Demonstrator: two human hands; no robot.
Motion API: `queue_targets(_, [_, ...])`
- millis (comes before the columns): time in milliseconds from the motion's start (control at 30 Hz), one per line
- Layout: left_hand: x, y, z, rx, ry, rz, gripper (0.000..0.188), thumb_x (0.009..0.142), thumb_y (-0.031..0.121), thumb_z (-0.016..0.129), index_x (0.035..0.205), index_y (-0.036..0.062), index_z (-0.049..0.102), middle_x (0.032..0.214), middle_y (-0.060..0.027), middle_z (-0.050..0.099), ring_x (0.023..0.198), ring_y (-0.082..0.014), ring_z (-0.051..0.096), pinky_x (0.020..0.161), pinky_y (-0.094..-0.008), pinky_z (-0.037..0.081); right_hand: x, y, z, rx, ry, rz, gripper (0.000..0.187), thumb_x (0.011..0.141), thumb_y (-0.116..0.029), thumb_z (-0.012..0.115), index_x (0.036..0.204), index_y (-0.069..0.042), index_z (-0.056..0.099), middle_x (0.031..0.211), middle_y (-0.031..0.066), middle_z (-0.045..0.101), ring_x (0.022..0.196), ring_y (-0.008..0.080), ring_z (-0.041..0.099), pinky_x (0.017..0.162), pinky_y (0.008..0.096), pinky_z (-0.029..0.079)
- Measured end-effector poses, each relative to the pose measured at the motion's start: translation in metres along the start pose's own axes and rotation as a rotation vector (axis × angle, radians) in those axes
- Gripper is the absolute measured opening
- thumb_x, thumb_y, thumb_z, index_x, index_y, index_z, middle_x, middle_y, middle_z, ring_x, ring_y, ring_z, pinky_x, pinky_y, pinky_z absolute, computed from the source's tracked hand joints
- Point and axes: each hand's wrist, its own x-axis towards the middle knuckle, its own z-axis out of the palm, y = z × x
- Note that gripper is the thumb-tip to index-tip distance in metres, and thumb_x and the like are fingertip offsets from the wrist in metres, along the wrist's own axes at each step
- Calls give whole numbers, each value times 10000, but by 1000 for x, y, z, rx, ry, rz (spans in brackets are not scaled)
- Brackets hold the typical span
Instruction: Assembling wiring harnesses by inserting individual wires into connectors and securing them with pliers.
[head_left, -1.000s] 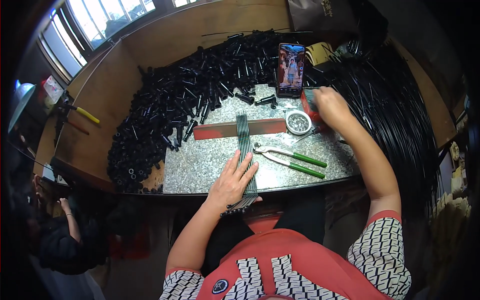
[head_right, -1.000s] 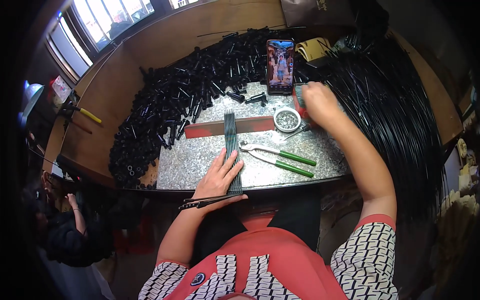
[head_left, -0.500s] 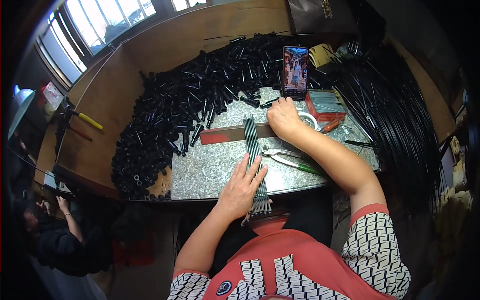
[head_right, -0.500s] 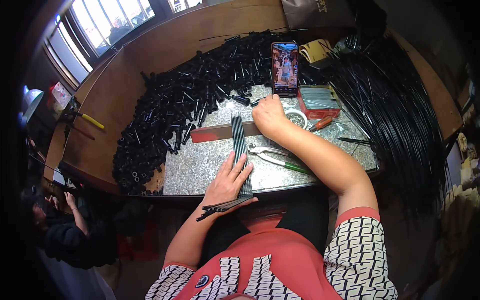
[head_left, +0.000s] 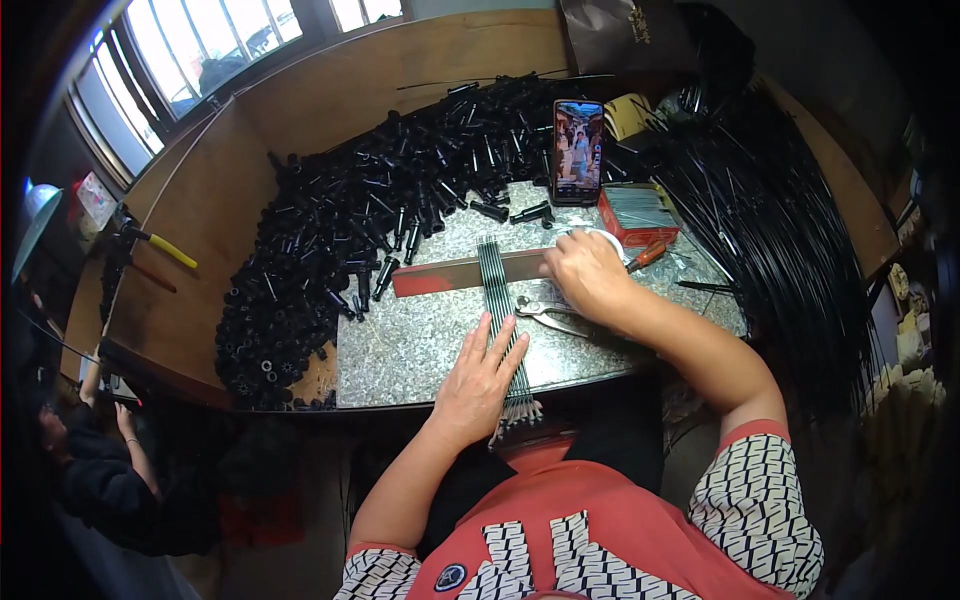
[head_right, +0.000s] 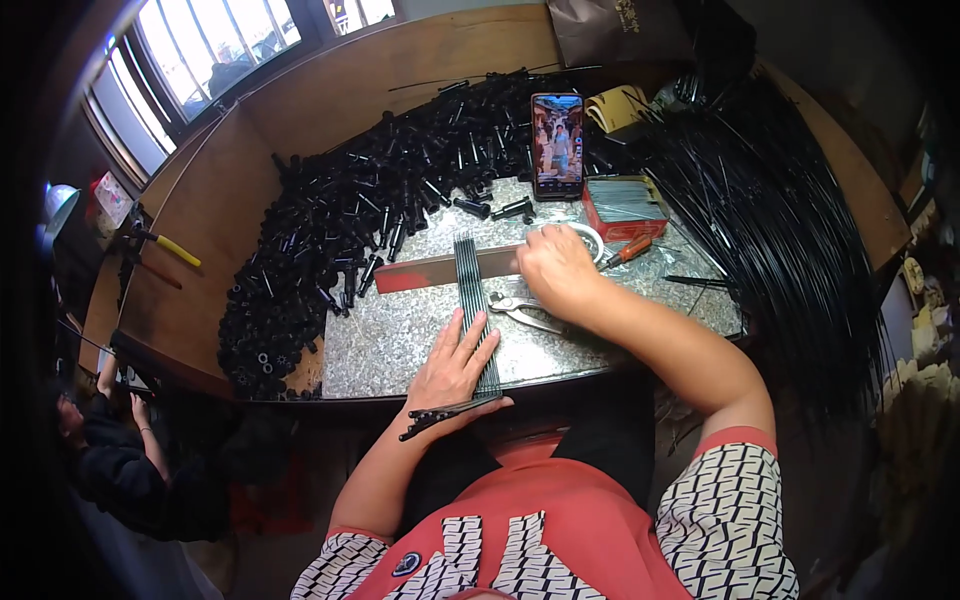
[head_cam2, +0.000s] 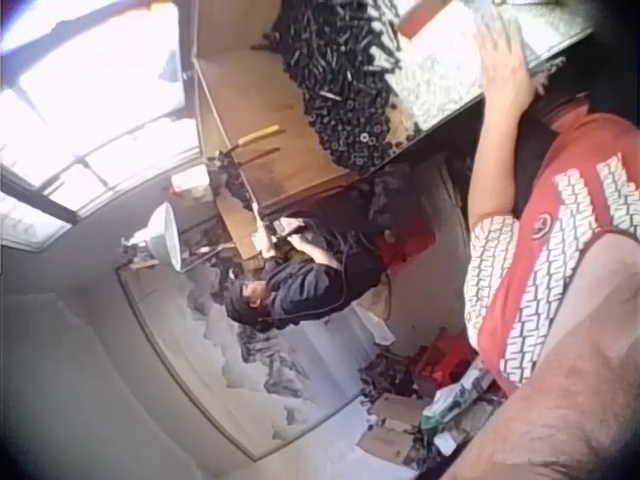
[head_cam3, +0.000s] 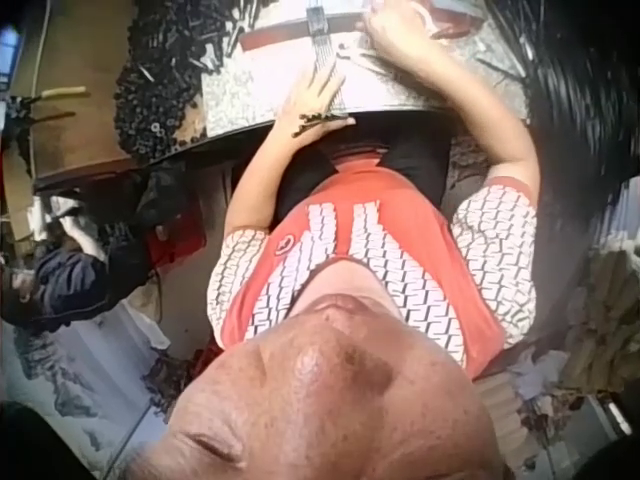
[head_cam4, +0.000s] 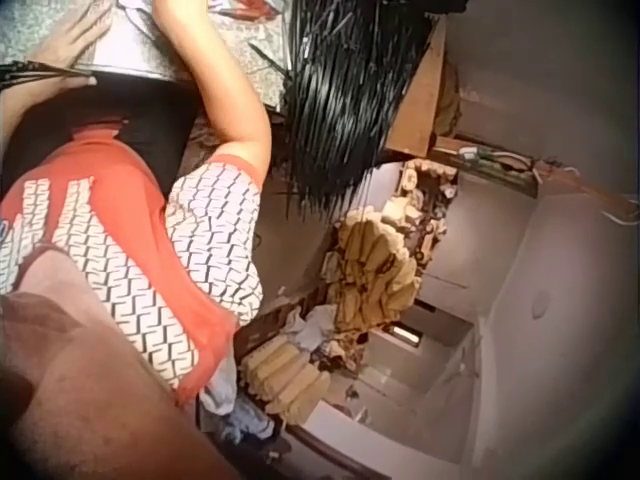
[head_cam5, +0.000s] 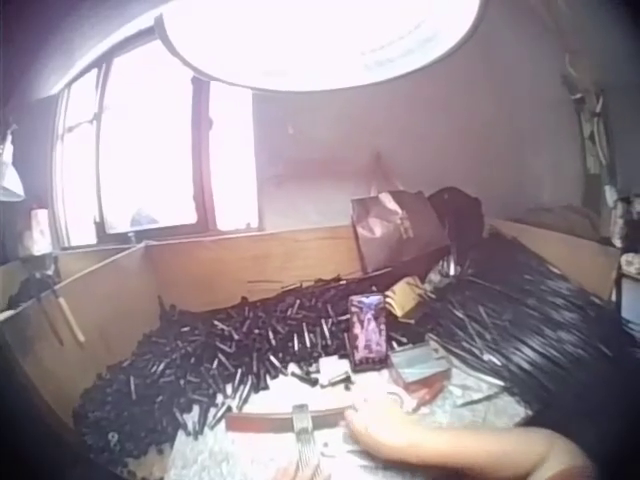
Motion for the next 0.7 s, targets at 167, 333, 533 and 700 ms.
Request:
queue_targets(167, [1,6,-1,-87,12,-64,885,658,458,793,1347,28,442,1445,-219,342,1365,-453,248,1097,-524,280,-51,-26,-30,168,-180,41,359,807,-286,680,1006,6,616,930,149,573,884,301,561,784,401,454])
queue_targets(333, [6,12,-1,-71,-27,-65,918,660,468,792,1372,28,413,1456,-228,319,1369,-457,234,1094,-544,268,-80,-16,-26,231,-152,79,302,830,-225,632,1015,10,590,910,152,572,937,316,560,784,429,457])
queue_targets(533, [5,13,-7,-56,-86,-73,975,667,576,733,1410,55,377,1482,-227,284,1386,-463,189,1100,-563,229,-91,19,-42,158,-289,131,225,812,-174,634,952,1,616,951,167,591,936,334,575,818,431,475])
queue_targets(700, [-1,8,-26,-357,58,-46,1049,562,467,849,1422,110,367,1526,-194,214,1424,-414,116,1141,-528,147,-59,70,-49,147,-178,274,234,805,-186,669,960,-11,654,950,173,627,931,334,607,810,424,496])
